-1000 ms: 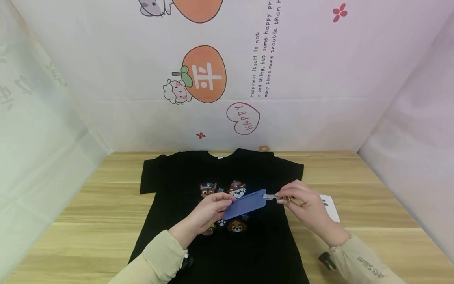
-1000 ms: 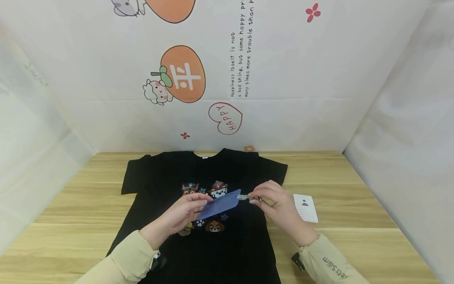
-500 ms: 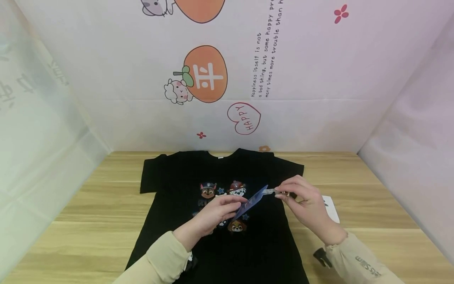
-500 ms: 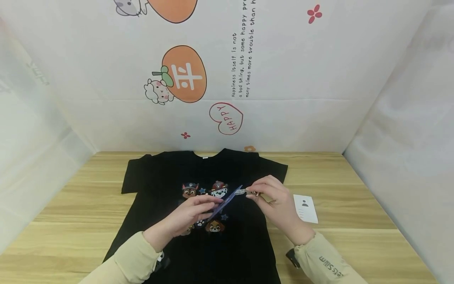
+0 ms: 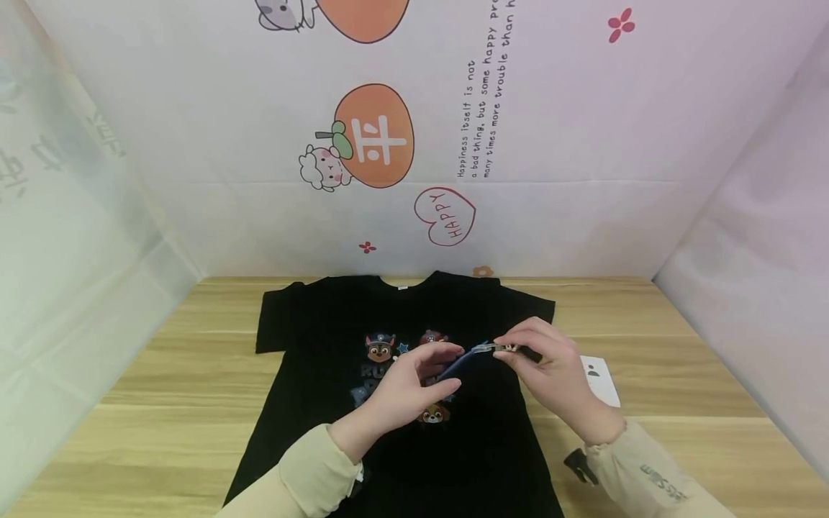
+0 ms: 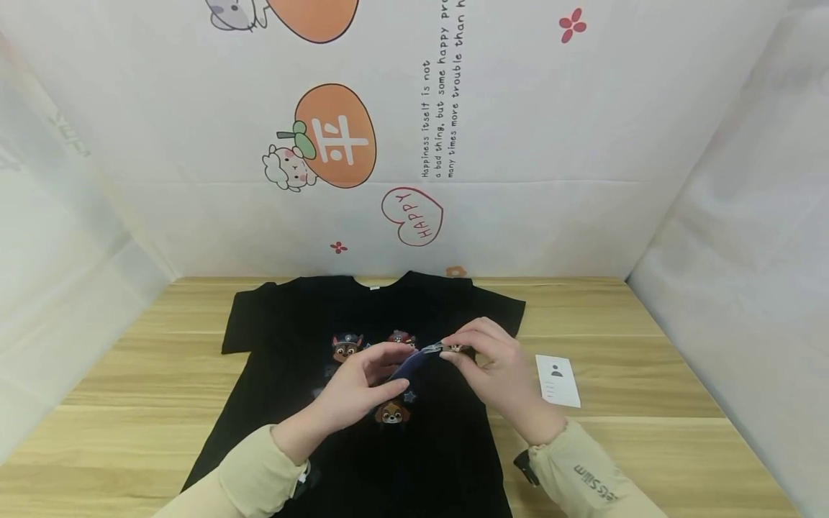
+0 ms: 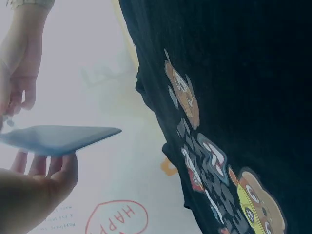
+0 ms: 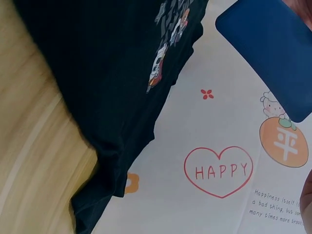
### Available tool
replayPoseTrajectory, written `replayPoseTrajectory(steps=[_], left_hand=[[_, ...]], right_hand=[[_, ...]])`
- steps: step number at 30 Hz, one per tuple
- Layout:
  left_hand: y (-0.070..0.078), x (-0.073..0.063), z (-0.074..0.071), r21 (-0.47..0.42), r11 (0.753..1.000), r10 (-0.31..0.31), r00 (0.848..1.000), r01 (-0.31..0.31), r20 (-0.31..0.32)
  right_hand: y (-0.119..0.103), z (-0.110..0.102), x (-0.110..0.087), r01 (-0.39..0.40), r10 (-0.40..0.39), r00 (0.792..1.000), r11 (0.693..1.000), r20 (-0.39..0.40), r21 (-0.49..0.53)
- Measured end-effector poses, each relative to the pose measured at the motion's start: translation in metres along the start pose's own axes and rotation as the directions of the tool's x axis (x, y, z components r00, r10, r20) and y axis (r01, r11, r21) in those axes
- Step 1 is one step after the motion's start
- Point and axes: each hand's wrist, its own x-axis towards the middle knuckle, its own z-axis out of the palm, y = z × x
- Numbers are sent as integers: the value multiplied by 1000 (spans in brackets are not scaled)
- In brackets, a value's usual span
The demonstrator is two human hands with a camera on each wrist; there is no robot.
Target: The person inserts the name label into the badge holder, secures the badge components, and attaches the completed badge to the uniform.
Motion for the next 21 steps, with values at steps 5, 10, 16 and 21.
replayPoseTrajectory(steps=[5, 10, 16, 21], left_hand=[[0, 3, 4, 73, 997, 5, 998, 0, -69], [-2, 3, 3, 83, 997, 2, 997, 5, -77], [-2, 2, 1, 40, 999, -22, 998, 25, -57], [-2, 3, 0, 37, 999, -33, 998, 35, -52]], right_hand=[[-4, 2, 2, -21, 21, 999, 999, 27, 35], [-9, 0, 1, -133, 129, 986, 990, 100, 34], [-12, -2, 0, -240, 233, 960, 970, 157, 26], [-17, -3, 0, -422, 408, 889, 906, 208, 23]])
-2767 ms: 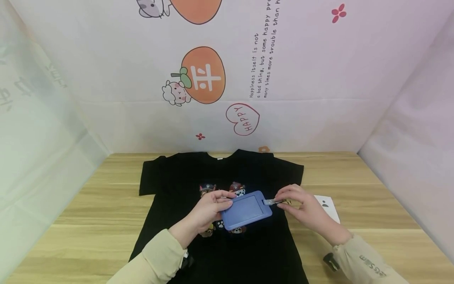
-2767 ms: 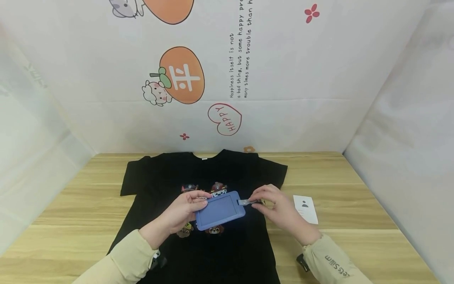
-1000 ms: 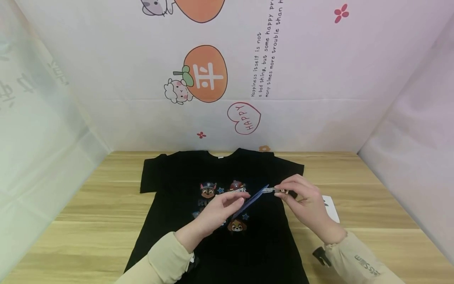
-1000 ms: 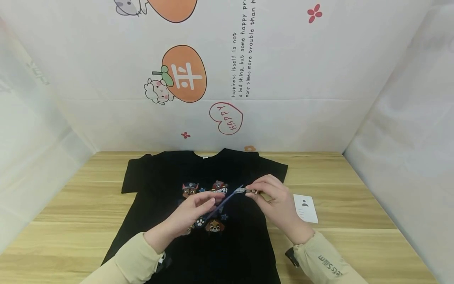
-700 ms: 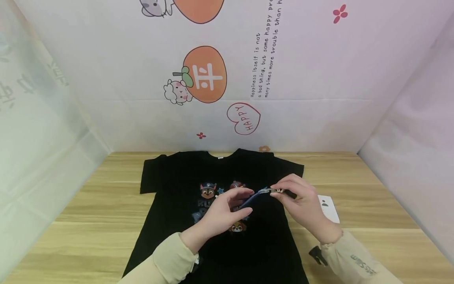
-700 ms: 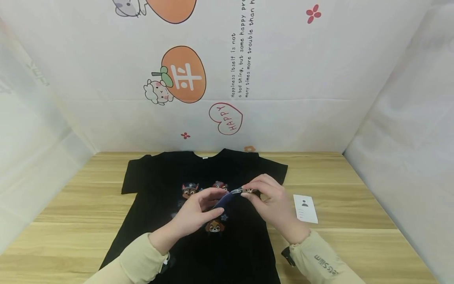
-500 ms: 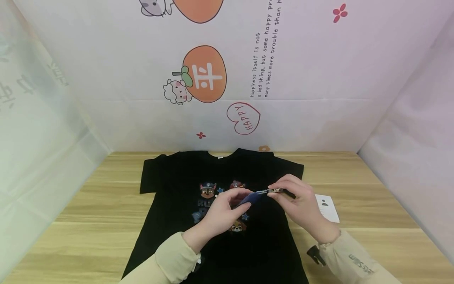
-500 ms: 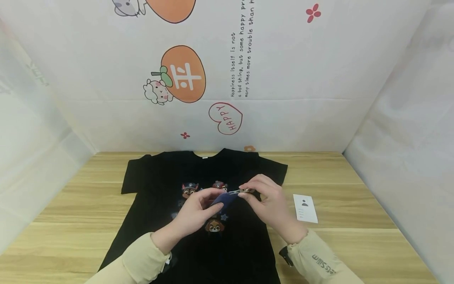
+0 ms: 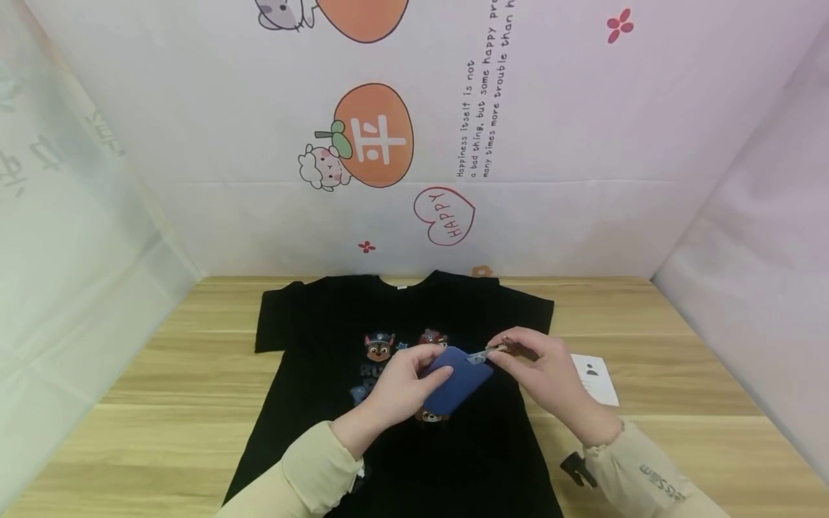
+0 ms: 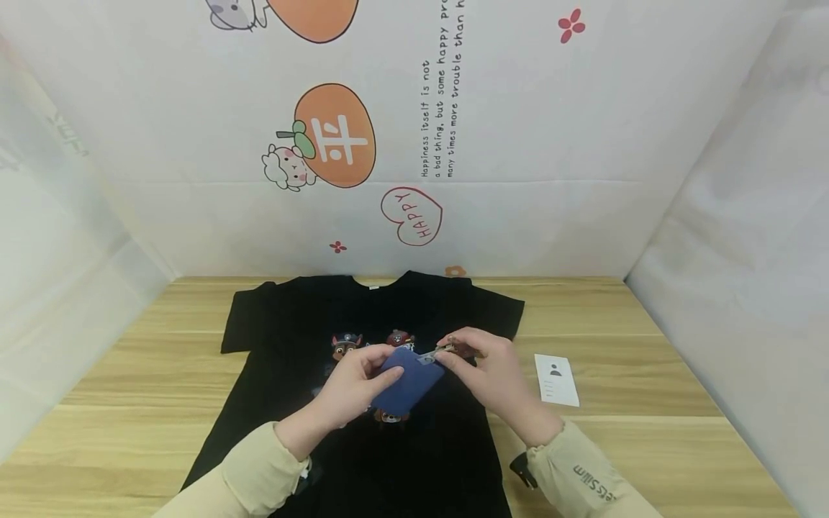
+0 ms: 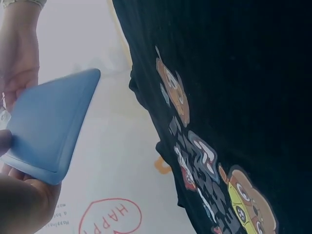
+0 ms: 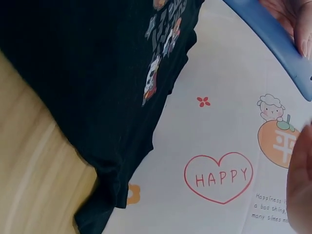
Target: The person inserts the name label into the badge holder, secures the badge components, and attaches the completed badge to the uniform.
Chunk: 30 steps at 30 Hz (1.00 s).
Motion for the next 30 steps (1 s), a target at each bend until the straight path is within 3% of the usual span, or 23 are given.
replayPoseTrajectory(steps=[2, 4, 7, 11, 16, 19, 23, 26, 30], left_hand=[[-2, 2, -1, 20, 1000, -4, 1000, 4, -2], [-4, 4, -2, 40, 999, -7, 1000, 7, -3], [-7, 7, -3, 61, 998, -4, 1000, 5, -9], [-9, 9, -2, 99, 995, 17, 997, -10, -74], [-8, 7, 0, 171, 985, 54, 972, -14, -230], [-5, 3, 1, 202, 979, 55, 960, 2, -274], [-2, 1, 1, 185, 983, 32, 970, 13, -240], [-2, 1, 2, 153, 988, 3, 982, 27, -191], [-2, 0, 2, 136, 989, -39, 990, 57, -135]], right_hand=[[-3, -1, 0, -139, 136, 989, 989, 60, 57], [-5, -1, 1, -267, 252, 960, 956, 125, 123], [-5, 0, 4, -399, 358, 913, 883, 193, 247], [-4, 2, 4, -504, 435, 863, 774, 256, 383], [-1, 5, 3, -577, 470, 816, 637, 336, 512], [1, 7, 3, -596, 482, 800, 566, 358, 569], [-1, 10, 2, -612, 508, 775, 451, 377, 650], [-2, 12, 2, -618, 525, 751, 346, 400, 706], [-1, 16, 1, -632, 537, 721, 248, 439, 735]])
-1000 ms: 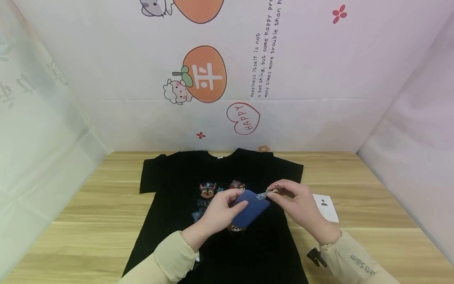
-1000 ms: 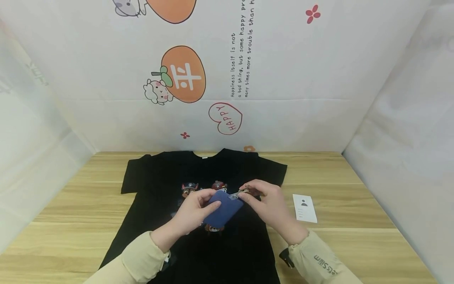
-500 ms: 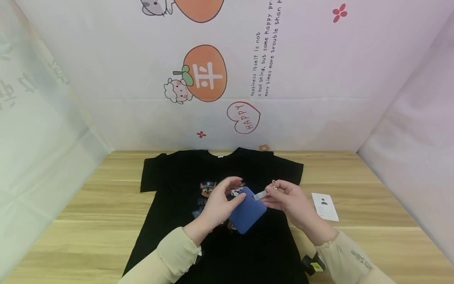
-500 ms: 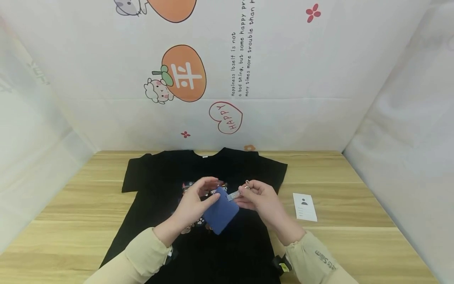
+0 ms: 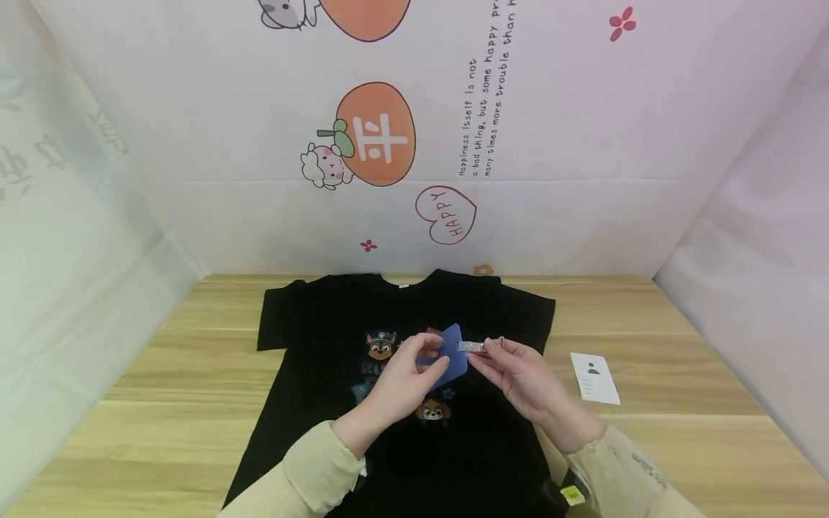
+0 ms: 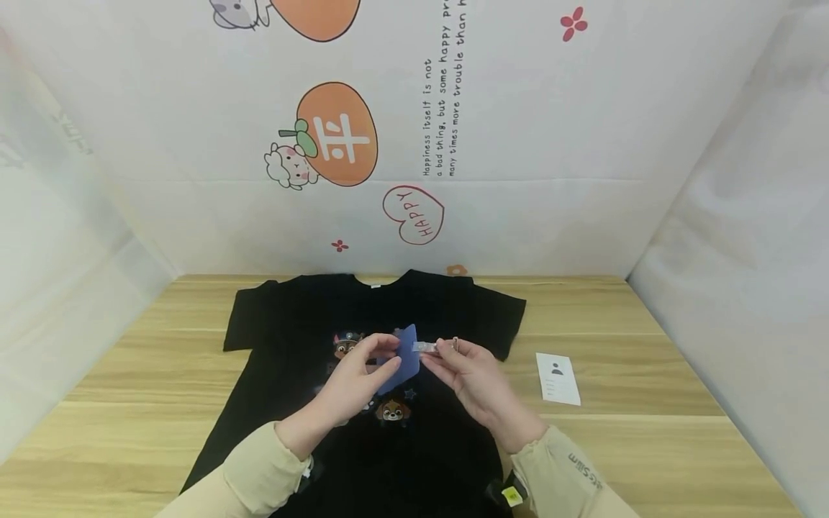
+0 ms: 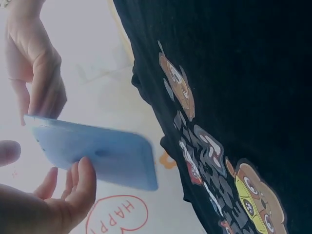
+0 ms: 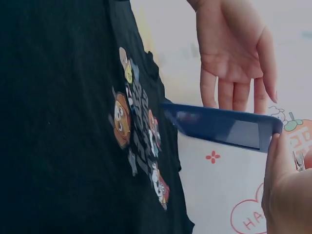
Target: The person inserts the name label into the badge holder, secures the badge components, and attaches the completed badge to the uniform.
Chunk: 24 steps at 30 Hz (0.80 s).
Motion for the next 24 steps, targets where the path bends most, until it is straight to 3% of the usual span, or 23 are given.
replayPoseTrajectory(steps=[5, 11, 18, 24], left_hand=[[-1, -1, 2, -6, 1000, -30, 998, 30, 63], [-2, 1, 2, 50, 999, 16, 995, -21, 103], [-3, 6, 0, 65, 998, 15, 994, -22, 110], [-1, 6, -1, -17, 1000, 17, 998, -16, 68]], right_hand=[[5, 0, 1, -53, 53, 998, 999, 31, 3], [9, 0, 1, -39, 36, 995, 999, 91, 27], [9, 5, 1, 24, -19, 989, 999, 148, -31], [10, 9, 1, 72, -58, 984, 994, 170, -77]])
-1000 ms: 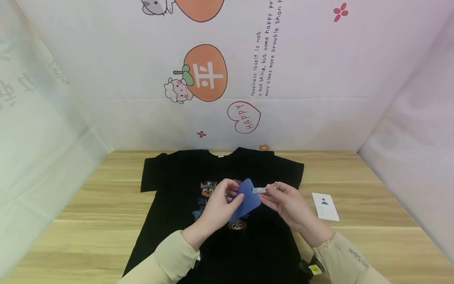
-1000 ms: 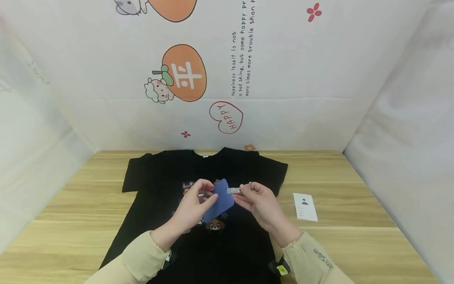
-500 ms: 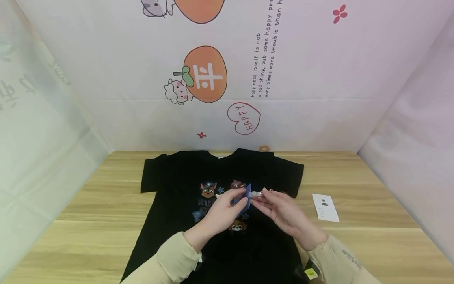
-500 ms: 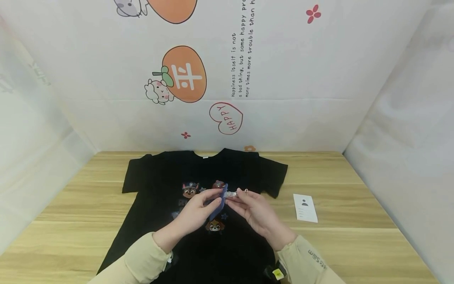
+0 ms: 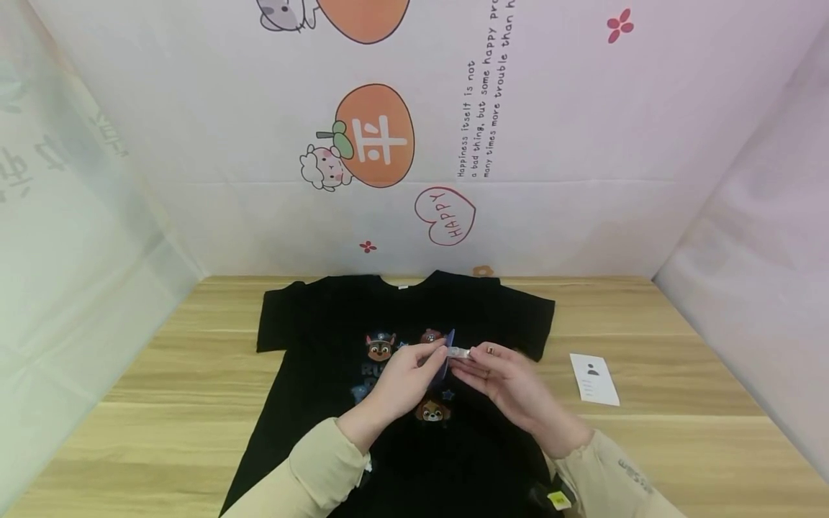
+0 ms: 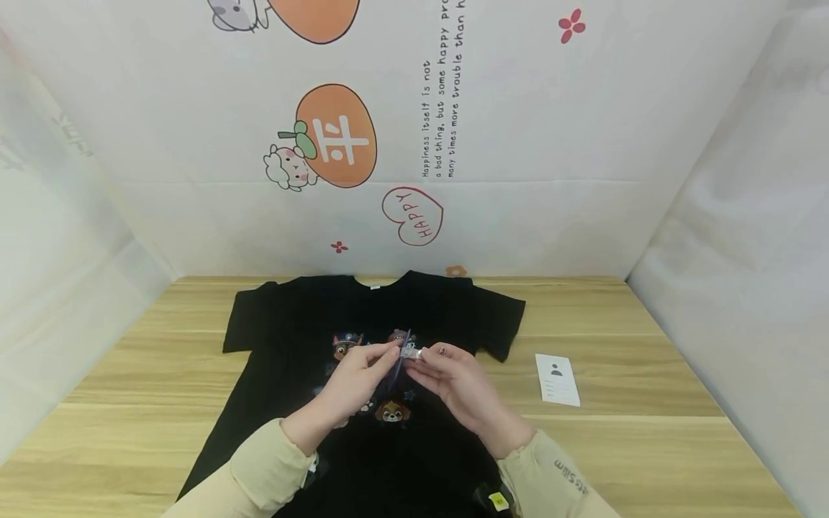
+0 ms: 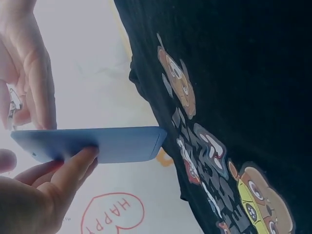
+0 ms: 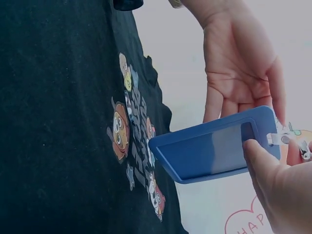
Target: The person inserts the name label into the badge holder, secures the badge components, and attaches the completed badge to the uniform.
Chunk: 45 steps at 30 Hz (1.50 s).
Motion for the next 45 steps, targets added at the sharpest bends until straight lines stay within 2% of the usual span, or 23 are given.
replayPoseTrajectory(steps=[7, 18, 22, 25, 30, 33, 39, 45], left_hand=[[1, 0, 0, -33, 999, 7, 1000, -7, -8], [-2, 5, 2, -13, 999, -41, 999, 41, -26], [-2, 6, 1, -8, 999, -41, 999, 40, -33], [-2, 6, 1, 8, 1000, -22, 999, 22, -29], [-1, 8, -1, 46, 999, 5, 1000, -6, 13], [-1, 9, -1, 100, 994, 40, 999, -43, 29], [-3, 9, 2, 261, 956, 126, 990, -137, 58], [-6, 7, 5, 331, 923, 184, 981, -196, 67]], right_hand=[[1, 2, 0, 27, -25, 998, 999, 62, -21], [3, 1, 1, 18, -15, 996, 999, 87, -29], [3, 0, 2, 18, -13, 996, 998, 93, -53], [3, 0, 3, 19, -12, 996, 997, 94, -79], [4, 0, 4, 46, -32, 994, 991, 104, -128], [7, -1, 5, 71, -55, 992, 988, 116, -140], [14, -3, 6, 112, -94, 989, 980, 112, -163], [19, -6, 4, 130, -113, 988, 977, 105, -169]])
